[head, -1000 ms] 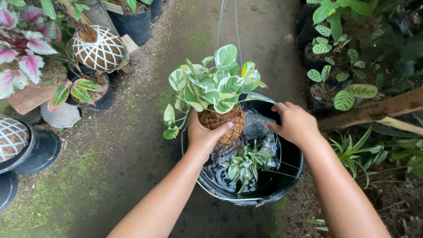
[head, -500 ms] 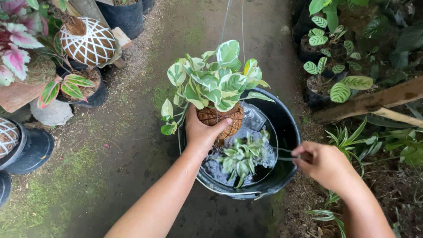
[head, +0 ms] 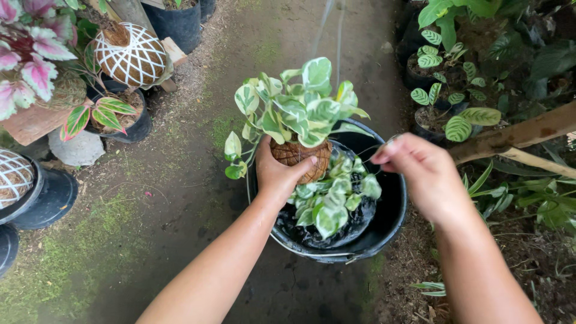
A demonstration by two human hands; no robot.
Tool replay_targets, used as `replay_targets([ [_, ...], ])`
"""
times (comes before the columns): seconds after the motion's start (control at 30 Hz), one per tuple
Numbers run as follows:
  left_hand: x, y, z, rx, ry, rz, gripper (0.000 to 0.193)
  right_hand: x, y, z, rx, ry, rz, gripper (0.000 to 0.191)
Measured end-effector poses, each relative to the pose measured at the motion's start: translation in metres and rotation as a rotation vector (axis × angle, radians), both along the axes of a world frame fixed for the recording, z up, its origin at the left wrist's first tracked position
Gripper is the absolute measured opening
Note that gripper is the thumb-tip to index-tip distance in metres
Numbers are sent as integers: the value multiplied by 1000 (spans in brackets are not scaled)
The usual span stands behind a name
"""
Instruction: The person waters several potted plants by dipping their coconut husk containers into a bucket of water and pouring additional water over them. They then hang the plants on a wooden display structure.
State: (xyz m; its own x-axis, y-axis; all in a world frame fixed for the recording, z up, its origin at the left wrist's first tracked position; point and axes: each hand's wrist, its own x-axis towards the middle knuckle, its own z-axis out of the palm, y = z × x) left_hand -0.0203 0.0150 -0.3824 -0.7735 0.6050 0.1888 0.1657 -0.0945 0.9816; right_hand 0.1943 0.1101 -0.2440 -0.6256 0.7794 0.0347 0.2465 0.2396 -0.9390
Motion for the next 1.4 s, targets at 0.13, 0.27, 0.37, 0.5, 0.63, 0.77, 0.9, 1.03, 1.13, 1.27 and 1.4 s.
replay_targets([
  [0.13, -5, 5, 3, 62, -86, -12, 88, 16, 2, 35, -41, 217, -11, 9],
  [0.27, -5, 5, 1, -26, 8, 2, 98, 13, -3, 41, -8, 182, -34, 14],
  [0.37, -1, 1, -7, -171, 92, -2, 105, 12, -7, 41, 68, 163, -35, 17],
  [0.5, 9, -6, -16, -300, 213, -9, 103, 24, -5, 54, 118, 258, -136, 17],
  [0.63, 11, -8, -16, -542, 125, -101, 109, 40, 4, 75, 188, 369, -112, 21],
  [0.77, 13, -8, -14, -694, 96, -159, 112, 45, 17, 84, 227, 423, -111, 25],
  [0.9, 18, -9, -16, -817, 72, -279, 110, 57, 31, 85, 350, 388, -119, 33],
  [1.03, 27, -4, -21, -1017, 163, -320, 110, 68, 46, 82, 403, 377, -113, 35],
  [1.13, 30, -1, -20, -1163, 216, -436, 115, 72, 53, 82, 416, 380, -112, 36],
  [1.27, 33, 2, -14, -1304, 290, -612, 123, 75, 58, 84, 426, 386, -111, 36],
  [1.4, 34, 3, -6, -1399, 377, -659, 121, 77, 59, 87, 430, 387, -110, 37],
])
